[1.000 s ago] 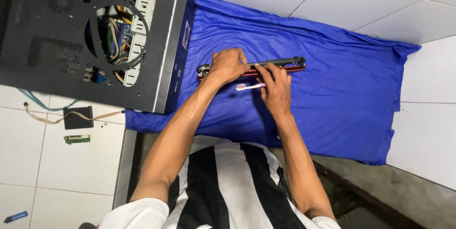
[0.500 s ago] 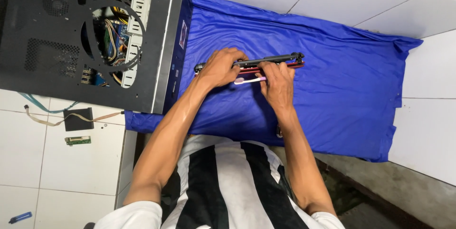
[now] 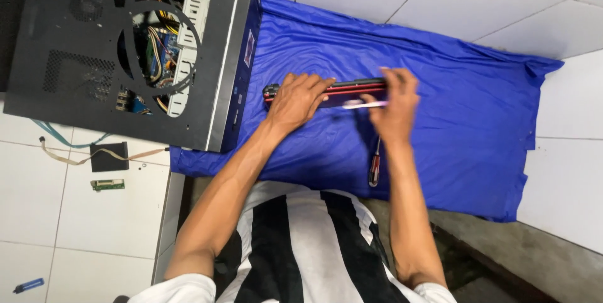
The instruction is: Assembling a laptop by installing the motherboard, attaching the casing, and securing it with screws.
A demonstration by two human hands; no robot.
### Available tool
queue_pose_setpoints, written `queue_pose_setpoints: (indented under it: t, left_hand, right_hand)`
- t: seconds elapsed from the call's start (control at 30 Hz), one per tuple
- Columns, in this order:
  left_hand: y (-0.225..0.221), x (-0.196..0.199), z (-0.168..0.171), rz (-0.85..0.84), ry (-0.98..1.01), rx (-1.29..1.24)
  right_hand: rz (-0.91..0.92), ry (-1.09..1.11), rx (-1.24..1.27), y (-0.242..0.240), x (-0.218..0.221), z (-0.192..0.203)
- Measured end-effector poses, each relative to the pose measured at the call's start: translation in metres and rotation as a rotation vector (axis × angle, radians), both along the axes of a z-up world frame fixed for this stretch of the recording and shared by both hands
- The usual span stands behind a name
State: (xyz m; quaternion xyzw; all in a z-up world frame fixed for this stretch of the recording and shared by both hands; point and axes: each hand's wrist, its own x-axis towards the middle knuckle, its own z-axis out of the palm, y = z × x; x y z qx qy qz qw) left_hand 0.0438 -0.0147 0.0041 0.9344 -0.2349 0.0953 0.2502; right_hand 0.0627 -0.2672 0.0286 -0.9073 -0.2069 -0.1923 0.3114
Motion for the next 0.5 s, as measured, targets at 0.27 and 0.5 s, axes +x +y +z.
queue_pose_setpoints:
  t: [0.27,0.5]
  left_hand:
    - [-0.009,0.003,-0.023,0.010,-0.088,0.008]
    - [-0.008,0.000,-0.034,0.056,-0.184,-0.025]
  right_hand:
    - [-0.098,0.536,0.345,-0.080,0.030,-0.051]
    - [-0.123,0.626,0.387,-0.077,0.023,-0.041]
